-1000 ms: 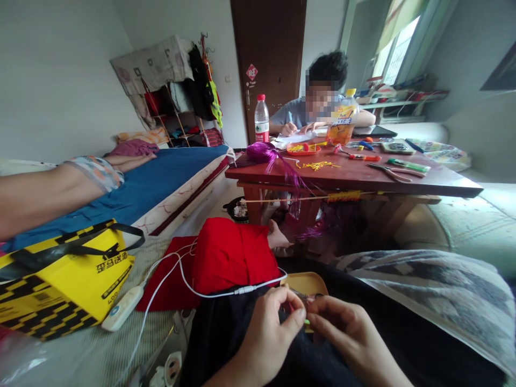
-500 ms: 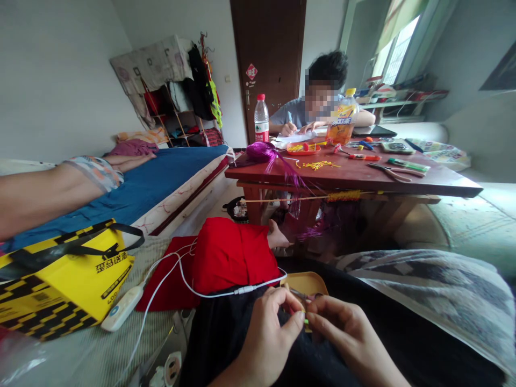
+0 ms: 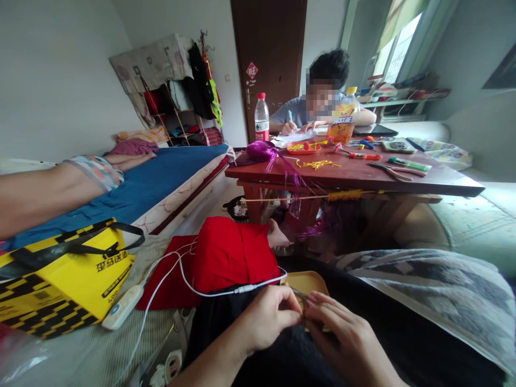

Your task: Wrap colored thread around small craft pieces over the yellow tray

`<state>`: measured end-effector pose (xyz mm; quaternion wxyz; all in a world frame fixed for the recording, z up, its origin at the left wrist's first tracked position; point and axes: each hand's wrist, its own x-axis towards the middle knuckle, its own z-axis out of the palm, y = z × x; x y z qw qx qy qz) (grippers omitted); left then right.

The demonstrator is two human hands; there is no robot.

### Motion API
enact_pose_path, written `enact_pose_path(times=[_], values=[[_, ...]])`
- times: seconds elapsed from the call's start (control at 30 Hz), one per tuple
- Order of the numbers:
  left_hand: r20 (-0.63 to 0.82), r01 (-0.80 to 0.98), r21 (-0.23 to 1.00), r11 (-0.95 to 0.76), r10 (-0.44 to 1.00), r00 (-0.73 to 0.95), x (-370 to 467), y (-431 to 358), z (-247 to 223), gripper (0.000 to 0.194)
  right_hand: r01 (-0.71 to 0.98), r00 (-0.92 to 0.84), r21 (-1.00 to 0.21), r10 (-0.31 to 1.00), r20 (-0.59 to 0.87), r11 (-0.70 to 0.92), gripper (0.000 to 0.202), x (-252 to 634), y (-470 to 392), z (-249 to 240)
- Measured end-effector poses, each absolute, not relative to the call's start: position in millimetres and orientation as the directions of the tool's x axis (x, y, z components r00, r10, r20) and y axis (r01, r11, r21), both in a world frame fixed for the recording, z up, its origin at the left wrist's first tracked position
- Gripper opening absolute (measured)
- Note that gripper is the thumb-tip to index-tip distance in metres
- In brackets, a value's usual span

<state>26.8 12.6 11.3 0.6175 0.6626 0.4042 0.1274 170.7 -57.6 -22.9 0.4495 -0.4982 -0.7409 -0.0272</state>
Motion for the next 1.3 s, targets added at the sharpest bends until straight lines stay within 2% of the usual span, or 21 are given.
enact_pose_path(times=[0.07,0.17,0.23,0.37,0.43,0.53,0.73,0.9,1.03,1.13,1.3], values=[[-0.316,0.405,0.913,0.047,0.709,0.63,27,11,13,0.003,0.765,-0.122,-0.403,0.728,0.675,0.502,0.019,171,-58,-24],[-0.247,0.492,0.863,-0.113,0.756,0.607,28,8,17,0.008,0.769,-0.179,-0.403,0.772,0.61,0.496,0.015,173,-59,-28],[-0.204,0.498,0.848,-0.182,0.755,0.623,28,8,21,0.01,0.751,-0.167,-0.459,0.808,0.565,0.476,0.014,174,-61,-30],[-0.186,0.367,0.926,-0.085,0.744,0.642,28,12,22,0.007,0.668,-0.016,-0.64,0.867,0.499,0.38,0.012,172,-63,-33],[-0.187,0.318,0.948,-0.023,0.769,0.611,29,13,20,0.007,0.638,0.033,-0.678,0.866,0.499,0.366,0.012,171,-63,-34],[-0.178,0.269,0.963,0.023,0.803,0.569,34,11,15,0.005,0.646,0.016,-0.658,0.855,0.519,0.387,0.011,171,-63,-35],[-0.035,0.185,0.981,-0.06,0.882,0.47,38,1,11,0.009,0.798,0.073,-0.478,0.728,0.682,0.367,0.011,171,-60,-30],[-0.223,0.048,0.971,0.233,0.819,0.528,37,-2,13,0.011,0.804,0.074,-0.43,0.649,0.758,0.41,0.012,167,-57,-23],[-0.353,0.044,0.913,0.406,0.73,0.585,34,3,14,0.006,0.771,0.028,-0.415,0.625,0.78,0.484,0.013,168,-57,-17],[-0.408,0.053,0.874,0.484,0.669,0.621,32,7,13,0.006,0.739,-0.033,-0.406,0.631,0.775,0.537,0.016,172,-57,-15],[-0.451,0.139,0.854,0.501,0.581,0.677,29,15,14,0.004,0.71,-0.186,-0.359,0.653,0.734,0.606,0.014,178,-57,-15]])
